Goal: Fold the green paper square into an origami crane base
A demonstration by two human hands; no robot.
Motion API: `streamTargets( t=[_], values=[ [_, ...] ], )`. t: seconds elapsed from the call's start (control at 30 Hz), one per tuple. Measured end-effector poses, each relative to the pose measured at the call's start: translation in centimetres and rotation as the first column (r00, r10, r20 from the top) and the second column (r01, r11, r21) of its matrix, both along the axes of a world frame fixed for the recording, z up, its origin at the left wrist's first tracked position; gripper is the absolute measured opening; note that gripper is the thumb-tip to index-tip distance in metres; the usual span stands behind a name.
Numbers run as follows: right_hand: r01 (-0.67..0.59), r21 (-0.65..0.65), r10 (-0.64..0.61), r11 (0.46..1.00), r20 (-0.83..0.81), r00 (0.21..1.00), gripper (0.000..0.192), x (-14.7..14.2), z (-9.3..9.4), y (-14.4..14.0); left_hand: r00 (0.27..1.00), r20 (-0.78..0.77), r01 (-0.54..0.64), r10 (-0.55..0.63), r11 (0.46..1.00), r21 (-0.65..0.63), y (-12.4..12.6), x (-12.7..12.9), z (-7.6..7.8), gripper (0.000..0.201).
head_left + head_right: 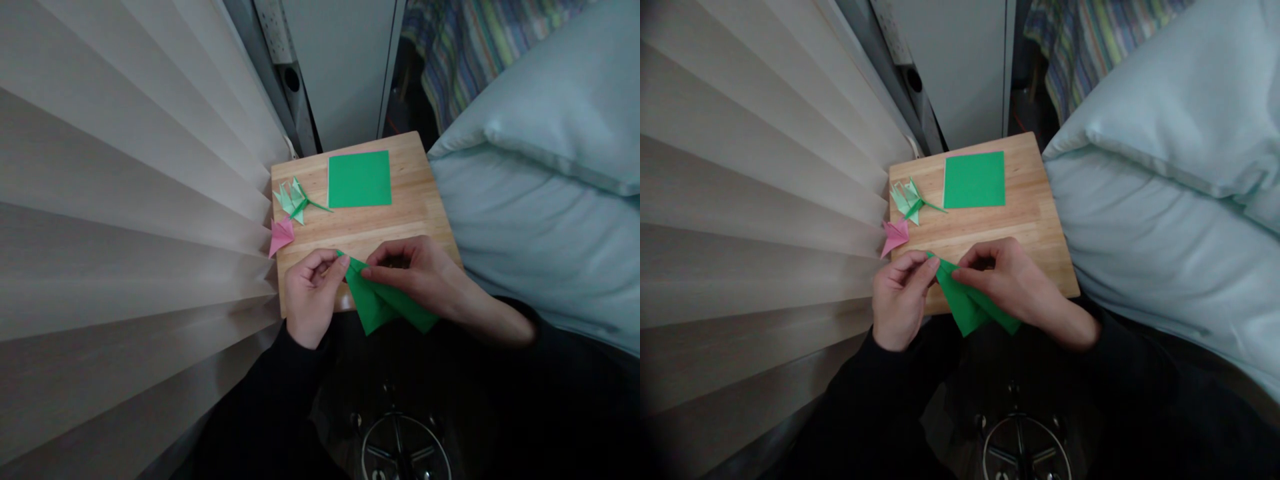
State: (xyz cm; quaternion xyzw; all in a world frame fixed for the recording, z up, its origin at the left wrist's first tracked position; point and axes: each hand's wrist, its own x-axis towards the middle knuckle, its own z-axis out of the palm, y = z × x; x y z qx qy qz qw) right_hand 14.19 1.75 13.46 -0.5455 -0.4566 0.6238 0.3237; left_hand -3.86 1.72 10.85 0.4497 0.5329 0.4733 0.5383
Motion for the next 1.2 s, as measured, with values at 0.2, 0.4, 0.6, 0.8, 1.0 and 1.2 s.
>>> streamTargets(
  t=[0.2,0.4,0.6,0.8,1.0,1.2],
  values=[
    [-0.003,0.031,0.003,1.0,0.006,1.0,0.031,0.0,0.0,-0.1,0.991,-0.053,0.119,-0.12,0.993,-0.018,-0.1,0.3,0.8,0.03],
    [-0.048,0.012,0.048,0.999,0.039,0.998,0.027,0.1,-0.1,-0.1,1.0,-0.006,0.018,-0.019,0.999,-0.044,0.0,-0.1,0.1,0.031],
    [-0.086,-0.07,0.081,0.994,-0.064,0.995,0.029,0.3,-0.3,0.2,0.968,0.216,0.17,-0.13,0.969,-0.177,0.1,-0.1,0.8,0.024],
    [-0.13,-0.074,0.124,0.989,-0.078,0.989,0.03,0.9,-0.6,0.5,0.941,0.202,0.302,-0.271,0.942,-0.143,0.7,-0.8,1.0,0.019],
    [-0.23,-0.019,0.23,0.973,0.001,0.973,0.027,1.7,-1.3,0.9,0.93,-0.004,0.368,-0.369,0.929,-0.03,1.6,-1.6,-0.1,0.016],
    [-0.38,-0.022,0.38,0.925,0.124,0.917,0.019,2.8,-2.3,1.7,0.906,-0.091,0.415,-0.413,0.91,-0.001,2.1,-1.1,-0.1,0.018]
  ],
)
